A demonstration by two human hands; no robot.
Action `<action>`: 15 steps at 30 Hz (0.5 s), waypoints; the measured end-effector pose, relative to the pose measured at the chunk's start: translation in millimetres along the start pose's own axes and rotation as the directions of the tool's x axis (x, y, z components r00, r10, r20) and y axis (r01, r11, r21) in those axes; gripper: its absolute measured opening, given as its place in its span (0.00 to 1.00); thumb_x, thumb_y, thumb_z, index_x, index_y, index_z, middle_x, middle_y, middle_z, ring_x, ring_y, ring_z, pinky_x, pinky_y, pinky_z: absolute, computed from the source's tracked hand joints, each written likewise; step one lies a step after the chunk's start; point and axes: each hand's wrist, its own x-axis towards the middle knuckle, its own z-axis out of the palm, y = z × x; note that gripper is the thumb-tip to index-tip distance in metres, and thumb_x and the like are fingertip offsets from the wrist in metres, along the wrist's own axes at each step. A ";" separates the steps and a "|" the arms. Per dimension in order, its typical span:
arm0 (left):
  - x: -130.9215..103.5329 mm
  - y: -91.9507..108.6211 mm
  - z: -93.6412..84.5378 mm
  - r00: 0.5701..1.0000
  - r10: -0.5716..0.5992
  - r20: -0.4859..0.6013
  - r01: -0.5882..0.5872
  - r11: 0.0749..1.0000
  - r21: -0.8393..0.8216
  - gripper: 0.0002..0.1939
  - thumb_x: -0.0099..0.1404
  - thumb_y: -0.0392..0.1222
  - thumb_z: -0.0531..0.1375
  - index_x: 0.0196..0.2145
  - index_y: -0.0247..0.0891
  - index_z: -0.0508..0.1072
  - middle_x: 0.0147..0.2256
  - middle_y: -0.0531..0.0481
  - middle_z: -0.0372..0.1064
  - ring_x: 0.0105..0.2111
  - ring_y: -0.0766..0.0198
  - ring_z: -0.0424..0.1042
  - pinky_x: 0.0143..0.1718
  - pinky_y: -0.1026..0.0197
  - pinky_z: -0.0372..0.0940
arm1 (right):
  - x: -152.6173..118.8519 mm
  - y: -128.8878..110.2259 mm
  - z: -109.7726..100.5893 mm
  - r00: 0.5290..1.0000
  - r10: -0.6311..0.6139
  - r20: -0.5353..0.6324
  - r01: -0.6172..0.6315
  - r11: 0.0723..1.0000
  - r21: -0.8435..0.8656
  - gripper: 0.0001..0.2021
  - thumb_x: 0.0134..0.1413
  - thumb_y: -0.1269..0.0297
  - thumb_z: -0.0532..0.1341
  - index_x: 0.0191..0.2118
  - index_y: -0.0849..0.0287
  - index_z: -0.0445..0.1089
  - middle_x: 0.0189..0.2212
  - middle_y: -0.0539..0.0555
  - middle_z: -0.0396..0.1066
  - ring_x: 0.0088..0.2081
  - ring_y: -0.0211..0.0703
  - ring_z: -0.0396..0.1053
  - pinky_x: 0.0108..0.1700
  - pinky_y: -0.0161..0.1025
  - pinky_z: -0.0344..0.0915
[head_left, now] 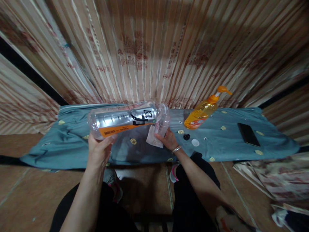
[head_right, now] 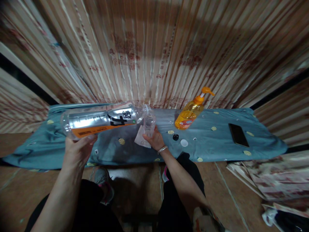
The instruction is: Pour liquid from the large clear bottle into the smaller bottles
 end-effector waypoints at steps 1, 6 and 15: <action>-0.3 0.8 0.5 1.000 -0.003 0.006 0.003 1.000 0.004 0.22 0.32 0.35 0.79 0.28 0.36 0.77 0.21 0.54 0.69 0.19 0.71 0.61 0.16 0.69 0.57 | 0.0 -0.1 0.0 1.000 0.000 -0.005 0.000 1.000 -0.006 0.27 0.54 0.61 0.71 0.57 0.55 0.64 0.50 0.62 0.80 0.51 0.58 0.79 0.55 0.51 0.76; -0.3 1.3 -0.2 1.000 -0.004 0.011 0.004 1.000 0.011 0.22 0.32 0.35 0.78 0.27 0.36 0.76 0.21 0.55 0.67 0.19 0.71 0.60 0.16 0.68 0.55 | -0.2 -1.0 -1.0 1.000 0.000 -0.012 0.000 1.000 -0.011 0.27 0.54 0.62 0.71 0.58 0.56 0.64 0.51 0.62 0.79 0.52 0.57 0.79 0.55 0.50 0.76; 0.3 0.3 -1.4 1.000 -0.013 0.013 0.012 1.000 0.017 0.24 0.32 0.37 0.79 0.28 0.37 0.76 0.21 0.55 0.67 0.19 0.71 0.60 0.16 0.68 0.55 | 0.3 1.3 0.1 1.000 -0.024 -0.007 0.024 1.000 0.002 0.28 0.55 0.61 0.71 0.58 0.57 0.64 0.54 0.64 0.77 0.54 0.57 0.78 0.57 0.50 0.75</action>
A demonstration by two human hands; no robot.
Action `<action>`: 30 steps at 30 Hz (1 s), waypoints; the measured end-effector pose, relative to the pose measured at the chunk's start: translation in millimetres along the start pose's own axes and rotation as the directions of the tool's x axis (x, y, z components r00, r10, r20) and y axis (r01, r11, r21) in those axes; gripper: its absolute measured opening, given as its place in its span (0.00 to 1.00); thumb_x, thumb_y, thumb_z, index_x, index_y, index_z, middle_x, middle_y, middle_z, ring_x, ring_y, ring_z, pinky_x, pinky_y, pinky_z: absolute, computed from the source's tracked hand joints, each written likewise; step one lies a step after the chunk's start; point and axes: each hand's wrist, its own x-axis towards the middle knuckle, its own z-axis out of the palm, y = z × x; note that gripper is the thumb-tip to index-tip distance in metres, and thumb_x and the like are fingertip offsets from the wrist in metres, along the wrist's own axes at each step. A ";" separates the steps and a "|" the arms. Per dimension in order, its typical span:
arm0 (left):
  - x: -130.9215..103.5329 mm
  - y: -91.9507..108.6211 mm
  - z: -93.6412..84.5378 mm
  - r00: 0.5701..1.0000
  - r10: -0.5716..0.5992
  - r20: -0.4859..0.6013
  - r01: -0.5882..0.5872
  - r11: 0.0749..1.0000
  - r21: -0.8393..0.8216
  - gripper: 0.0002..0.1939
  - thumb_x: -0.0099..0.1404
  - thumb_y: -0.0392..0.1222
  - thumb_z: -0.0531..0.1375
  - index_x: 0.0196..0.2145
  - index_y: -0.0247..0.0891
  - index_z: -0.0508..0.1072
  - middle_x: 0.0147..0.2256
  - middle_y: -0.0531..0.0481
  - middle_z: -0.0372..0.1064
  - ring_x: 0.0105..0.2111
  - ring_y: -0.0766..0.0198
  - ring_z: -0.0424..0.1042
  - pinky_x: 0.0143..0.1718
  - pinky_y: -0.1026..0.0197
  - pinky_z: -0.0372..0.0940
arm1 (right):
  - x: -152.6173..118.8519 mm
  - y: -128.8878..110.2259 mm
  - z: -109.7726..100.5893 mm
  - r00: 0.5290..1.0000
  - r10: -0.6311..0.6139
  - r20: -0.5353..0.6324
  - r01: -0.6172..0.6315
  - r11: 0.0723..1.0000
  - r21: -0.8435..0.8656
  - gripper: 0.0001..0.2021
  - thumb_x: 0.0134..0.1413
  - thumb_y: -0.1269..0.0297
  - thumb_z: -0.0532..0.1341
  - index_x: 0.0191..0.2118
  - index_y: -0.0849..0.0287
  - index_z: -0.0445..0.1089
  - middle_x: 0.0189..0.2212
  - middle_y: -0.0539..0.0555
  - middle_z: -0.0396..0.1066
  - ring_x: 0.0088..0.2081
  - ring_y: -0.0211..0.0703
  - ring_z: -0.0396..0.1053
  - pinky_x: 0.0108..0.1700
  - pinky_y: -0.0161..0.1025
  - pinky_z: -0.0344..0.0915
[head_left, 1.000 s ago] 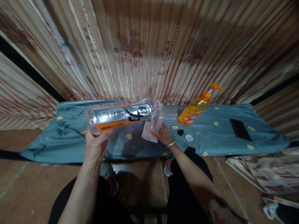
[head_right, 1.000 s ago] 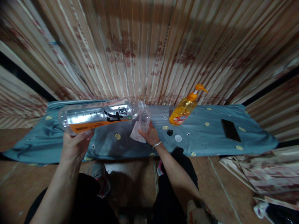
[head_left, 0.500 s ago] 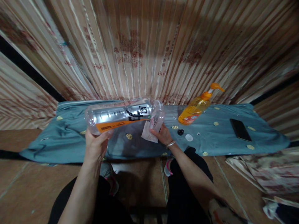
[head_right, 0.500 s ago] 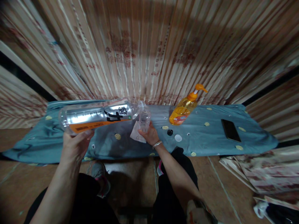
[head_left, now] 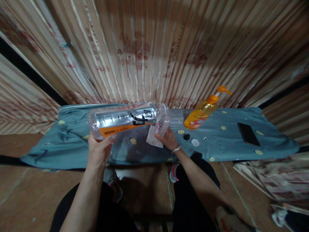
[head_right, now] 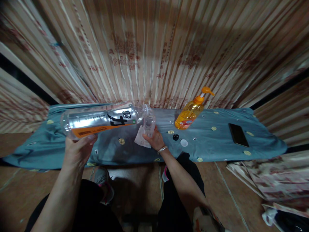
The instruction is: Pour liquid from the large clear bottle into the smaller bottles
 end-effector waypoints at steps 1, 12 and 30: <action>0.1 -0.4 -0.4 1.000 0.001 0.001 -0.001 1.000 -0.001 0.24 0.32 0.37 0.79 0.28 0.37 0.76 0.21 0.55 0.67 0.19 0.71 0.60 0.16 0.68 0.55 | 0.0 0.6 0.3 1.000 0.001 -0.001 -0.001 1.000 -0.002 0.28 0.55 0.61 0.71 0.58 0.57 0.64 0.54 0.64 0.77 0.53 0.58 0.78 0.56 0.50 0.75; 1.8 -6.0 -4.8 0.998 0.043 0.040 -0.043 0.999 -0.006 0.22 0.36 0.36 0.78 0.30 0.37 0.77 0.23 0.54 0.68 0.20 0.71 0.61 0.17 0.68 0.54 | 0.8 0.6 1.2 1.000 -0.001 -0.006 0.002 1.000 0.005 0.27 0.54 0.61 0.70 0.58 0.56 0.64 0.53 0.62 0.78 0.53 0.56 0.78 0.57 0.51 0.75; -0.5 0.4 -0.3 1.000 0.002 0.019 -0.002 1.000 0.016 0.20 0.35 0.34 0.77 0.27 0.37 0.75 0.21 0.54 0.66 0.20 0.70 0.60 0.17 0.66 0.55 | -1.6 -3.0 -2.2 1.000 0.022 0.007 -0.022 1.000 0.014 0.27 0.54 0.61 0.70 0.58 0.55 0.64 0.53 0.62 0.78 0.53 0.57 0.78 0.56 0.50 0.75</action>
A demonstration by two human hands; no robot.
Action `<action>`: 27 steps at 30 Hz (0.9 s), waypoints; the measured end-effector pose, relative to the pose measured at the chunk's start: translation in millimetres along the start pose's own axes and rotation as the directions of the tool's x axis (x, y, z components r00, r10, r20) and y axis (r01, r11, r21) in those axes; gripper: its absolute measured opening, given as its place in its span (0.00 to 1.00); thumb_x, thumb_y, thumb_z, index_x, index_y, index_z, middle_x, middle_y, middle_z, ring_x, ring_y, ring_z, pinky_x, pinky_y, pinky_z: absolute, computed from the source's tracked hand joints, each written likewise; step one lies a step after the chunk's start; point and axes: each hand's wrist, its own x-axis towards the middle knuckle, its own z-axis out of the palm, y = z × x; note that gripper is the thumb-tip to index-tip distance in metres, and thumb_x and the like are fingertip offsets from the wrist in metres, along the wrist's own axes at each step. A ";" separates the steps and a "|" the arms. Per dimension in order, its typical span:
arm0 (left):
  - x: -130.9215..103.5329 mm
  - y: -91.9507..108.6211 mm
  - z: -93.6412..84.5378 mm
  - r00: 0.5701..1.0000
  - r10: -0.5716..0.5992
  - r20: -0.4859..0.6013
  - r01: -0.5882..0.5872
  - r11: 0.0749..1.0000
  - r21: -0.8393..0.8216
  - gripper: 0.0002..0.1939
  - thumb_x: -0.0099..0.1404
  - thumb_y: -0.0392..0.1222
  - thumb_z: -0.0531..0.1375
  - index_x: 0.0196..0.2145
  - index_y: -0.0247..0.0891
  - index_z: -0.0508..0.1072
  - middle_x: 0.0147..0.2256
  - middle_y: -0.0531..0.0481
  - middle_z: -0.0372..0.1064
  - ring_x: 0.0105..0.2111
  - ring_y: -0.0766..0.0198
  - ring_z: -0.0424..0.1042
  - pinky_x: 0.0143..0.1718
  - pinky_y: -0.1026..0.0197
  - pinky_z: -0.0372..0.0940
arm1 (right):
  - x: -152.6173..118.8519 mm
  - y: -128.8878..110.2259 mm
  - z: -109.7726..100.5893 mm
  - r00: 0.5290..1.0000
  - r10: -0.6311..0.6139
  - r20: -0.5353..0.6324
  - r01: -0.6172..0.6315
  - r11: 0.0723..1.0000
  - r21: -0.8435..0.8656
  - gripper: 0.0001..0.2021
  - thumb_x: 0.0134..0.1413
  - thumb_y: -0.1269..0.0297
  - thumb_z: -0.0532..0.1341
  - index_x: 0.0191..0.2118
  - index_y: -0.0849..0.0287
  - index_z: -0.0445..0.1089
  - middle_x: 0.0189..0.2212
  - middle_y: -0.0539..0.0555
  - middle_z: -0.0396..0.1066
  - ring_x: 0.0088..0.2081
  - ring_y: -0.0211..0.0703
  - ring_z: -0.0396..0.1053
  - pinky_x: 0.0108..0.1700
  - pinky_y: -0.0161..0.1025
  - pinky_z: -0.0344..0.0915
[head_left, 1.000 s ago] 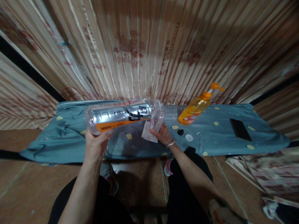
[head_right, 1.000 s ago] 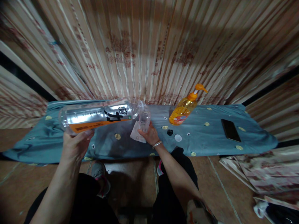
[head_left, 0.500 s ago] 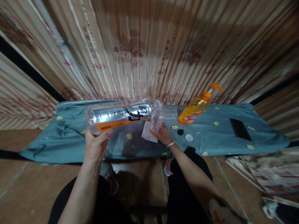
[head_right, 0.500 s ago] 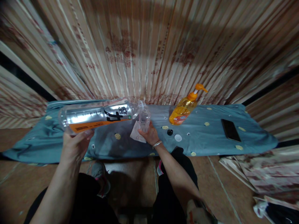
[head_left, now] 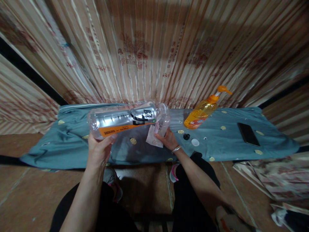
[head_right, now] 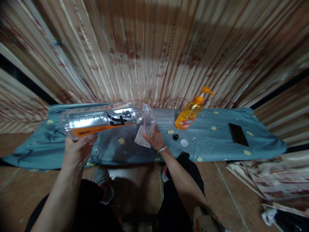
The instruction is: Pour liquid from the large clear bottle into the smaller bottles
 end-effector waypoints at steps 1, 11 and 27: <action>0.0 0.2 0.2 1.000 0.005 0.004 -0.005 1.000 0.001 0.20 0.35 0.34 0.77 0.27 0.37 0.75 0.21 0.54 0.66 0.20 0.70 0.60 0.17 0.66 0.54 | 0.0 0.1 0.0 1.000 -0.003 -0.004 0.003 1.000 -0.001 0.27 0.54 0.61 0.70 0.58 0.54 0.64 0.53 0.61 0.78 0.53 0.57 0.78 0.56 0.51 0.75; 0.2 -0.4 0.7 1.000 0.013 -0.009 -0.013 1.000 -0.009 0.23 0.34 0.34 0.78 0.29 0.38 0.76 0.23 0.54 0.67 0.20 0.70 0.60 0.17 0.67 0.54 | 0.4 -0.2 1.1 1.000 0.020 -0.011 -0.020 0.999 -0.036 0.27 0.54 0.60 0.70 0.57 0.55 0.65 0.50 0.62 0.79 0.52 0.58 0.79 0.54 0.51 0.76; 0.4 -0.4 0.6 1.000 0.012 0.008 -0.012 1.000 0.012 0.22 0.35 0.38 0.79 0.28 0.38 0.76 0.22 0.55 0.66 0.19 0.70 0.60 0.17 0.67 0.55 | 0.7 1.1 1.5 1.000 -0.008 -0.011 0.008 1.000 -0.008 0.26 0.54 0.60 0.70 0.57 0.55 0.64 0.51 0.61 0.79 0.51 0.56 0.79 0.55 0.51 0.76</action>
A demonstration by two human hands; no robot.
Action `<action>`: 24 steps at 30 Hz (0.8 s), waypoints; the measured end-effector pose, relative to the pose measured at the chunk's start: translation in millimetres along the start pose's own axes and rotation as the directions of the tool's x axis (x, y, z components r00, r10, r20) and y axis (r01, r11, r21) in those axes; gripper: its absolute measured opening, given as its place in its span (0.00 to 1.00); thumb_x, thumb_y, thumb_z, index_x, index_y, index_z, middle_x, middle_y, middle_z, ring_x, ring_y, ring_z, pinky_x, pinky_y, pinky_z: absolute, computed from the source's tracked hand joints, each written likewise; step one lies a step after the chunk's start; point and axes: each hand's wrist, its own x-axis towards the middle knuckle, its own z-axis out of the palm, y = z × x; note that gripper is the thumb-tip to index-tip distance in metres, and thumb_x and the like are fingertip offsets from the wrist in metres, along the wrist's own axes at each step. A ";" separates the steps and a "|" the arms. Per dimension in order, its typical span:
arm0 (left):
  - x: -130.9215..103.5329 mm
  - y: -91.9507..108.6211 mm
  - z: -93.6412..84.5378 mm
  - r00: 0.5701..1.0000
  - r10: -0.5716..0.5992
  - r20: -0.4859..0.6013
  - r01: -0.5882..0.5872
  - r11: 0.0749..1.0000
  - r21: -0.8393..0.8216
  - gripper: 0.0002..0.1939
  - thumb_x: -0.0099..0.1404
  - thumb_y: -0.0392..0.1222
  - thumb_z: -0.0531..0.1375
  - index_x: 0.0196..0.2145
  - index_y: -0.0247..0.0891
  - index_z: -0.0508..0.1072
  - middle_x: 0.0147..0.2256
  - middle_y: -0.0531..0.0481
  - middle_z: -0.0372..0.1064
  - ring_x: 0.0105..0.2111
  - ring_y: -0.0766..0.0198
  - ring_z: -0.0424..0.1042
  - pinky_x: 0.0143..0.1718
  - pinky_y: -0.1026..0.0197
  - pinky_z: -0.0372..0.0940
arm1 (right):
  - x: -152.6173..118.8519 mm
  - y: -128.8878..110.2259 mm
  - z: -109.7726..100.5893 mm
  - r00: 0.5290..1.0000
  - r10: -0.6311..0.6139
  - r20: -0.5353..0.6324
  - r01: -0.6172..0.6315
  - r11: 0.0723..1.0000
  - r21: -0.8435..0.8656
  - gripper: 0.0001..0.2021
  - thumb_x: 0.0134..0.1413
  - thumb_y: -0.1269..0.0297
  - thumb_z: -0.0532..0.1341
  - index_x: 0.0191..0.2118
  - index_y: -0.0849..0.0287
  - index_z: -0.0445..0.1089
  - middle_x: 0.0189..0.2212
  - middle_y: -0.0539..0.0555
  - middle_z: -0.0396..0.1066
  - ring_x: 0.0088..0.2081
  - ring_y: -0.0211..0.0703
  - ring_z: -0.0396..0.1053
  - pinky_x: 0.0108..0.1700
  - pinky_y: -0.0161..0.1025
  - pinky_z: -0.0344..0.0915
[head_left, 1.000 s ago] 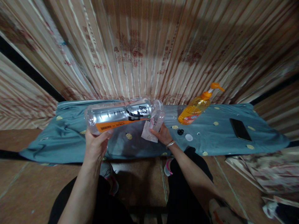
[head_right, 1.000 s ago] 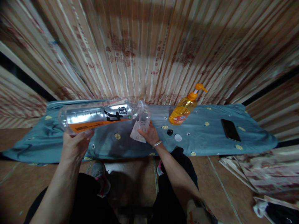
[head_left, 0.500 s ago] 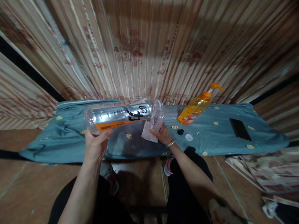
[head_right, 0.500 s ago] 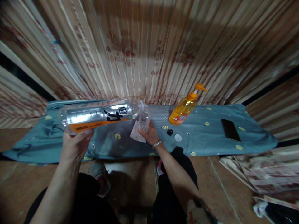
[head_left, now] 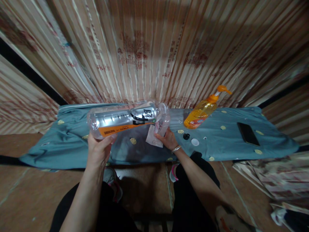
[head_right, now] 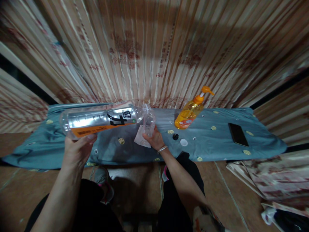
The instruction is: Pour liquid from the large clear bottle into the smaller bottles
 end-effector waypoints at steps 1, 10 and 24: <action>0.3 -1.1 -0.8 1.000 0.005 -0.003 -0.005 1.000 -0.006 0.22 0.34 0.38 0.79 0.28 0.38 0.76 0.22 0.55 0.67 0.19 0.70 0.60 0.16 0.67 0.55 | 0.0 -0.2 -0.1 1.000 0.003 -0.001 -0.003 1.000 -0.006 0.27 0.54 0.60 0.70 0.57 0.55 0.64 0.51 0.61 0.79 0.51 0.56 0.79 0.55 0.51 0.76; -0.9 2.6 1.6 1.000 -0.020 -0.021 0.020 1.000 -0.013 0.22 0.33 0.34 0.78 0.28 0.39 0.76 0.21 0.55 0.67 0.19 0.70 0.60 0.17 0.66 0.55 | -0.6 -0.7 -1.0 1.000 0.015 0.006 -0.015 1.000 0.004 0.28 0.54 0.60 0.70 0.58 0.55 0.63 0.51 0.62 0.79 0.52 0.57 0.79 0.55 0.51 0.76; 0.6 -0.9 0.1 1.000 0.015 -0.017 -0.015 0.999 -0.029 0.24 0.33 0.36 0.79 0.29 0.35 0.75 0.22 0.54 0.67 0.19 0.71 0.61 0.16 0.67 0.54 | 0.4 1.0 1.2 1.000 0.020 -0.011 -0.021 1.000 -0.011 0.28 0.53 0.60 0.71 0.58 0.56 0.63 0.51 0.62 0.79 0.52 0.58 0.79 0.56 0.52 0.75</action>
